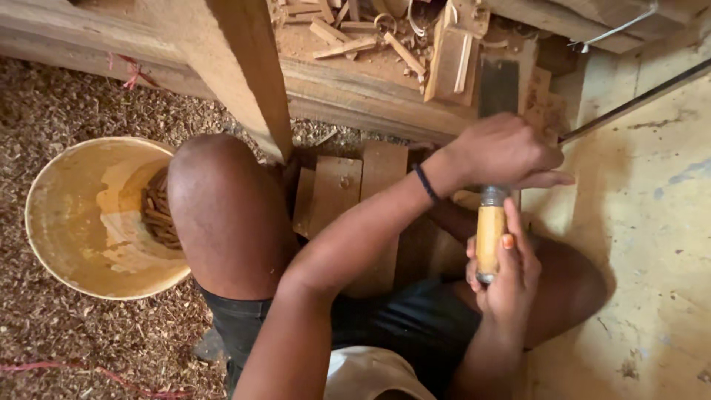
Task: The person uses a chisel and strikes it with the palm of their hand to carve out recesses in wooden beams while sitting on a floor covered in wood shavings.
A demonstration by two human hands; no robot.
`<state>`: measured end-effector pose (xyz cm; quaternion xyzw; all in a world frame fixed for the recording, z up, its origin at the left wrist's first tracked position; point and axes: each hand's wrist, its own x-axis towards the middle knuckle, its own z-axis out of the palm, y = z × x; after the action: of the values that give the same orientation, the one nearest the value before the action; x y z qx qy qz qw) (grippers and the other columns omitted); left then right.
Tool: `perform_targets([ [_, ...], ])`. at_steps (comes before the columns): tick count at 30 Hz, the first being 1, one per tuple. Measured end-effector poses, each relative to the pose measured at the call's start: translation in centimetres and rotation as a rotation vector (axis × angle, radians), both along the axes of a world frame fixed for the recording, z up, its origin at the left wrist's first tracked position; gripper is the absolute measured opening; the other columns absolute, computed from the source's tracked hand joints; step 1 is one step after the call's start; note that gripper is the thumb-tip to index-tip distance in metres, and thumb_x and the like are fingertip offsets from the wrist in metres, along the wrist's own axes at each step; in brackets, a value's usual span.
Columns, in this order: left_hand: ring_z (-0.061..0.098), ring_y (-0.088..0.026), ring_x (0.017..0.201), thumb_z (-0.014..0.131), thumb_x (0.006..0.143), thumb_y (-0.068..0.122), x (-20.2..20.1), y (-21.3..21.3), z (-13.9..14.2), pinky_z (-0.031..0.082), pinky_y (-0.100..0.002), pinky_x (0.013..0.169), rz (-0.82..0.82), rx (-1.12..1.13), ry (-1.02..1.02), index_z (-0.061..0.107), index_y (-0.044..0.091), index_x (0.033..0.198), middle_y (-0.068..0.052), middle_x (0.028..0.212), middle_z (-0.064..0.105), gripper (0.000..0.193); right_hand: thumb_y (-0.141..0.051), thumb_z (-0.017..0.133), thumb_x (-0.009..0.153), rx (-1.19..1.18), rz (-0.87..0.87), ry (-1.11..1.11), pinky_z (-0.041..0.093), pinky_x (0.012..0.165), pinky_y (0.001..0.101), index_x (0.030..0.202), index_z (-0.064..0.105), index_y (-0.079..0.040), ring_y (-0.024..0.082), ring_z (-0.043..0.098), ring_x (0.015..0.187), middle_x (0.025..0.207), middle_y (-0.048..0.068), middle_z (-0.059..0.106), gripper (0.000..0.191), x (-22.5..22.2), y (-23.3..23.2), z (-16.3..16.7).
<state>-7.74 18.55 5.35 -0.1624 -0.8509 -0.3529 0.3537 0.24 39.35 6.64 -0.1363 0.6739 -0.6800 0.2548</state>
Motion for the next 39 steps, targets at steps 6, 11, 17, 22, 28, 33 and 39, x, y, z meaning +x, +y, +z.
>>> perform_targets([
  [6,0.064,-0.037,0.055,0.065,0.094,0.049,2.2,-0.2,-1.0,0.051,-0.049,0.053,0.033,0.029,-0.090,0.064,0.014,0.063,-0.011,0.059,0.064,0.047,-0.042,0.054,0.105,0.094,0.075,-0.056,0.039,0.039,0.0227,0.161,0.039,-0.005,0.011,0.047,0.046,0.081,0.015,0.060,0.069,0.7,0.3,-0.6],
  [11,0.065,-0.036,0.055,0.065,0.094,0.051,2.4,-1.1,-0.8,0.053,-0.048,0.056,0.016,0.118,-0.191,0.067,0.013,0.065,-0.012,0.059,0.065,0.048,-0.040,0.051,0.105,0.111,0.097,-0.063,0.039,0.038,0.0225,0.161,0.039,-0.008,0.010,0.046,0.045,0.081,0.013,0.060,0.066,0.6,-0.4,-0.5],
  [17,0.067,-0.032,0.058,0.063,0.096,0.050,1.6,-2.2,-1.4,0.053,-0.044,0.055,-0.074,0.163,-0.103,0.073,0.015,0.075,-0.008,0.070,0.070,0.042,-0.035,0.049,0.106,0.124,0.112,-0.073,0.040,0.038,0.0226,0.160,0.041,-0.014,0.009,0.047,0.046,0.079,0.010,0.060,0.058,0.3,-1.6,-1.1],
  [22,0.063,-0.036,0.055,0.068,0.094,0.051,0.5,-3.2,-1.5,0.048,-0.047,0.053,-0.022,0.090,-0.136,0.060,0.009,0.063,-0.013,0.061,0.062,0.054,-0.030,0.050,0.106,0.151,0.116,-0.023,0.039,0.037,0.0223,0.158,0.045,-0.016,0.008,0.046,0.046,0.079,0.009,0.061,0.054,0.3,-2.4,-0.6],
  [28,0.061,-0.036,0.051,0.068,0.096,0.046,-0.2,-3.6,-1.9,0.047,-0.048,0.053,-0.089,0.127,-0.213,0.058,0.009,0.062,-0.014,0.057,0.059,0.052,-0.028,0.050,0.106,0.132,0.125,-0.045,0.038,0.036,0.0229,0.159,0.043,-0.018,0.008,0.045,0.044,0.076,0.009,0.059,0.055,0.2,-3.2,0.2],
  [33,0.065,-0.036,0.057,0.068,0.094,0.039,-1.4,-4.7,-2.7,0.051,-0.049,0.056,-0.134,0.090,-0.126,0.067,0.012,0.072,-0.013,0.066,0.067,0.035,-0.030,0.048,0.107,0.090,0.107,-0.120,0.039,0.037,0.0225,0.160,0.043,-0.019,0.008,0.046,0.046,0.075,0.008,0.057,0.055,0.2,-4.7,-0.2],
  [39,0.066,-0.038,0.060,0.070,0.092,0.039,-3.0,-6.0,-3.2,0.053,-0.049,0.057,-0.001,0.018,-0.155,0.073,0.011,0.075,-0.016,0.067,0.068,0.033,-0.031,0.048,0.107,0.130,0.132,-0.121,0.039,0.038,0.0228,0.160,0.042,-0.018,0.008,0.046,0.049,0.078,0.008,0.057,0.055,-1.3,-6.2,-0.5],
])
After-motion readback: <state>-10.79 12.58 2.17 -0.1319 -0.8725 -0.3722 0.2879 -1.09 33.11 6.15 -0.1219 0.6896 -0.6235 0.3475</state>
